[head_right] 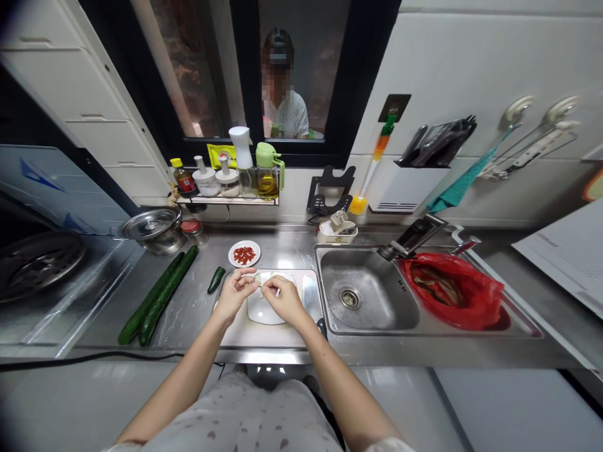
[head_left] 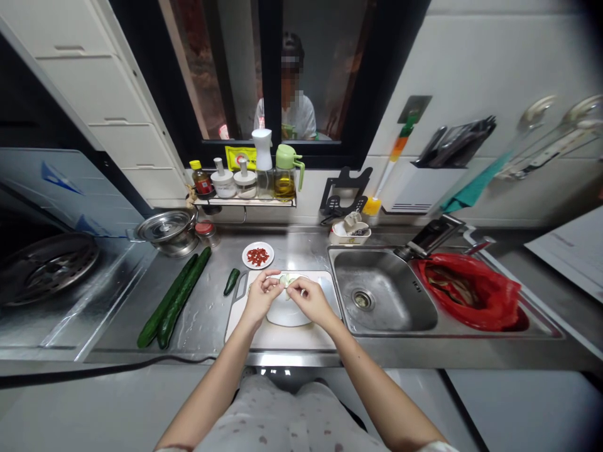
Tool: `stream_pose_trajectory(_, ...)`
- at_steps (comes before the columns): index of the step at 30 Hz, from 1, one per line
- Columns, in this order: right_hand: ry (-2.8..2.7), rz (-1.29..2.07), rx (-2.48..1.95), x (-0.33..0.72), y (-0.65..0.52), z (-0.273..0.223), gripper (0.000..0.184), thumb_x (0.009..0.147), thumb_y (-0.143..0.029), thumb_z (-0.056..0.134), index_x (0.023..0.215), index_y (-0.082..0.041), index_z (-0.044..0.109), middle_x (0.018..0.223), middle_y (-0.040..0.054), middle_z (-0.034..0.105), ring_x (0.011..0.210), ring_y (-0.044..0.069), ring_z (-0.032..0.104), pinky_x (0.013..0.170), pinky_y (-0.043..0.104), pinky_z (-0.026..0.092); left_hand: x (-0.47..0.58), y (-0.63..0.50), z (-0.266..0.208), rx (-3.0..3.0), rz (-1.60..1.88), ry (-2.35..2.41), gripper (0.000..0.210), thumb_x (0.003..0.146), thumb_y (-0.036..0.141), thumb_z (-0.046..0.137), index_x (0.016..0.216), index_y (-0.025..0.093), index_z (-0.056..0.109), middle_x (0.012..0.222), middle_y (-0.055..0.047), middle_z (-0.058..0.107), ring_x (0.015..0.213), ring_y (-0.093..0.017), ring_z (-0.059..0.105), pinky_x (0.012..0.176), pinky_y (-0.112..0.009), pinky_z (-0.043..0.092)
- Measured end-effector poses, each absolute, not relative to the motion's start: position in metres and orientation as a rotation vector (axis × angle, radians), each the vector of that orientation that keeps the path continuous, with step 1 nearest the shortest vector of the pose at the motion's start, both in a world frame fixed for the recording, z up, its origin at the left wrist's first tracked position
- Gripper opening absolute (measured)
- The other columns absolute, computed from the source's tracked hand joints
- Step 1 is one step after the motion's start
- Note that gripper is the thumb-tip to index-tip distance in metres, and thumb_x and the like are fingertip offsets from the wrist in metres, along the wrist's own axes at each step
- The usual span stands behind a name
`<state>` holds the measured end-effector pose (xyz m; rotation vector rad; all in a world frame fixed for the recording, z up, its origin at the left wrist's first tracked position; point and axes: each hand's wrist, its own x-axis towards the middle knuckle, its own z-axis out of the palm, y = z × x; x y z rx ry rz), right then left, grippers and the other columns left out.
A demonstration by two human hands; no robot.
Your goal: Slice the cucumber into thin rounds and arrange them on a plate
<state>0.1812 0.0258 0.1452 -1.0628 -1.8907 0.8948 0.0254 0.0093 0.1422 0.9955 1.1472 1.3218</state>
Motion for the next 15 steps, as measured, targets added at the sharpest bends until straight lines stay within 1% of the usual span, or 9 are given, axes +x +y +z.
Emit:
stream_pose_trajectory(4, -1.799, 1.011, -1.11, 0.182, 0.029, 0.139, 0.017, 0.079, -0.03, 0.055, 0.07, -0.018, 0.062, 0.07, 0.0002, 0.063, 0.067, 0.011, 0.054, 0.064, 0.023, 0.041, 0.029, 0.013, 0.136, 1.023, 1.335, 1.125, 0.046, 0.064, 0.031, 0.073, 0.105, 0.015, 0.059, 0.074, 0.001, 0.06, 0.064, -0.007, 0.052, 0.064, -0.02, 0.039)
stream_pose_trajectory(9, -1.7, 1.121, -1.186, 0.183, 0.031, 0.129, 0.016, 0.076, -0.03, 0.056, 0.069, -0.016, 0.063, 0.069, 0.0007, 0.065, 0.066, 0.012, 0.055, 0.065, 0.023, 0.042, 0.032, 0.016, 0.124, 1.049, 1.348, 1.147, 0.042, 0.064, 0.03, 0.074, 0.102, 0.015, 0.063, 0.076, -0.001, 0.061, 0.07, -0.009, 0.055, 0.066, -0.021, 0.04)
stream_pose_trajectory(11, -1.667, 1.169, -1.21, 0.184, 0.032, 0.125, 0.017, 0.075, -0.03, 0.056, 0.068, -0.016, 0.063, 0.067, 0.0004, 0.064, 0.063, 0.011, 0.055, 0.062, 0.023, 0.041, 0.033, 0.018, 0.117, 1.06, 1.344, 1.154, 0.041, 0.065, 0.03, 0.073, 0.102, 0.015, 0.064, 0.077, -0.001, 0.062, 0.07, -0.01, 0.055, 0.066, -0.02, 0.04)
stream_pose_trajectory(15, -1.647, 1.258, -1.242, 0.187, 0.035, 0.112, 0.017, 0.074, -0.031, 0.055, 0.067, -0.016, 0.062, 0.062, -0.0012, 0.061, 0.056, 0.009, 0.051, 0.056, 0.021, 0.04, 0.035, 0.022, 0.102, 1.074, 1.315, 1.179, 0.042, 0.066, 0.029, 0.072, 0.104, 0.015, 0.064, 0.075, 0.0, 0.061, 0.064, -0.007, 0.051, 0.061, -0.019, 0.038)
